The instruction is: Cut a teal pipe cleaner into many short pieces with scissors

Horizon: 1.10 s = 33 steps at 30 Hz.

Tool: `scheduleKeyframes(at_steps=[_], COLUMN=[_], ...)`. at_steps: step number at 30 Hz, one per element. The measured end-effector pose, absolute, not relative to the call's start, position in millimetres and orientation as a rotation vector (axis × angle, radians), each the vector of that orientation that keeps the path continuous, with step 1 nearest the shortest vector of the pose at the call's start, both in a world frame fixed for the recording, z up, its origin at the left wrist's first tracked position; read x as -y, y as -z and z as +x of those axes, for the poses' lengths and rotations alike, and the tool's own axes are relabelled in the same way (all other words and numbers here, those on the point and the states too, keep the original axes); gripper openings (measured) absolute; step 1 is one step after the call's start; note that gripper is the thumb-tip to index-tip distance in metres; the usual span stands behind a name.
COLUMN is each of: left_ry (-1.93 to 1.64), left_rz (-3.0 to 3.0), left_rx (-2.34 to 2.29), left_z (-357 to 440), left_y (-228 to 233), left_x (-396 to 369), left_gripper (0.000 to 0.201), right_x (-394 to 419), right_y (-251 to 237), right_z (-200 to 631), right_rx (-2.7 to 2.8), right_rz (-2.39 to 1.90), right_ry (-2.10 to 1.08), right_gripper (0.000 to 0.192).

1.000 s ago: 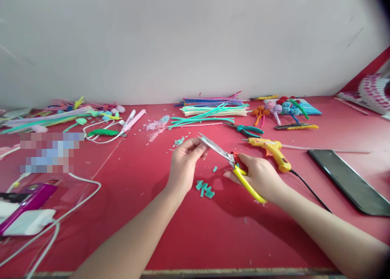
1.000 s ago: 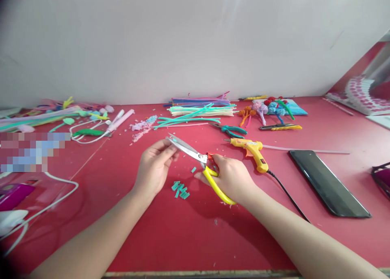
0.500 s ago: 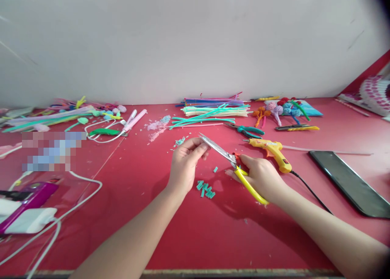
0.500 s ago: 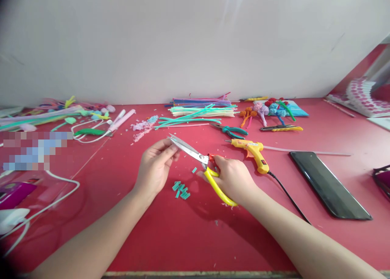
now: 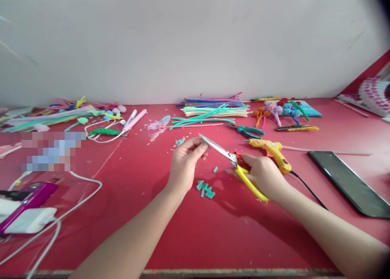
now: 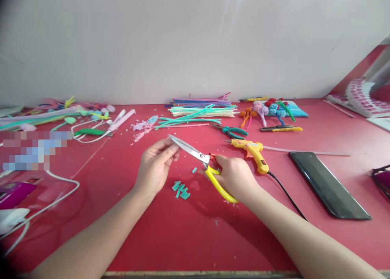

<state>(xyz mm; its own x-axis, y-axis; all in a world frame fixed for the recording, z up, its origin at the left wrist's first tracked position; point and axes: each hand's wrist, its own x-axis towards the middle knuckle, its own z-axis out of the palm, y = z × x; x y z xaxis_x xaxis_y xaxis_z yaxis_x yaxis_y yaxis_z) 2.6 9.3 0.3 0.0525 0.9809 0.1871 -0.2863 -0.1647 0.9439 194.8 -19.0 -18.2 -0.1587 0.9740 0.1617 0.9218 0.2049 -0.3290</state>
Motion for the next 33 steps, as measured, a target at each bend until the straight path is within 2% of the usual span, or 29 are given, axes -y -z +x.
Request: scheduleKeyframes(at_steps=[4,12,15,24,30,33], left_ry=[-1.348,-1.049,-0.924,-0.849,-0.943,-0.944], left_rz=[1.214,1.711,1.952,2.141,2.136,2.129], left_rx=[-0.912,-1.114,-1.115,-1.087,-1.194,-1.267], left_z=[1.6,12.0,17.5,23.0,6.8,-1.0], left_y=[2.2,12.6,15.3,15.5,16.3,22.4], left_x=[-9.6,-2.8,2.1,7.8,-11.3,-21.4], left_gripper=[0.01,0.011,0.01,0.009,0.021,0.021], right_x=[15.5,17.3,18.2,17.0,-6.1,-15.1], right_y=[17.8,7.6,5.8,7.8,14.2,19.5], right_z=[197.4,191.9,190.1,191.8,220.6,227.9], right_rx=[2.079,1.731,1.693,1.816,1.892,2.016], right_rz=[-1.789,-1.627,-1.561,-1.61,-1.916,-2.02], right_ry=[-0.285,-0.9,-0.991,-0.849,-0.667,-0.582], right_gripper=[0.032,0.02,0.015,0.014,0.022,0.026])
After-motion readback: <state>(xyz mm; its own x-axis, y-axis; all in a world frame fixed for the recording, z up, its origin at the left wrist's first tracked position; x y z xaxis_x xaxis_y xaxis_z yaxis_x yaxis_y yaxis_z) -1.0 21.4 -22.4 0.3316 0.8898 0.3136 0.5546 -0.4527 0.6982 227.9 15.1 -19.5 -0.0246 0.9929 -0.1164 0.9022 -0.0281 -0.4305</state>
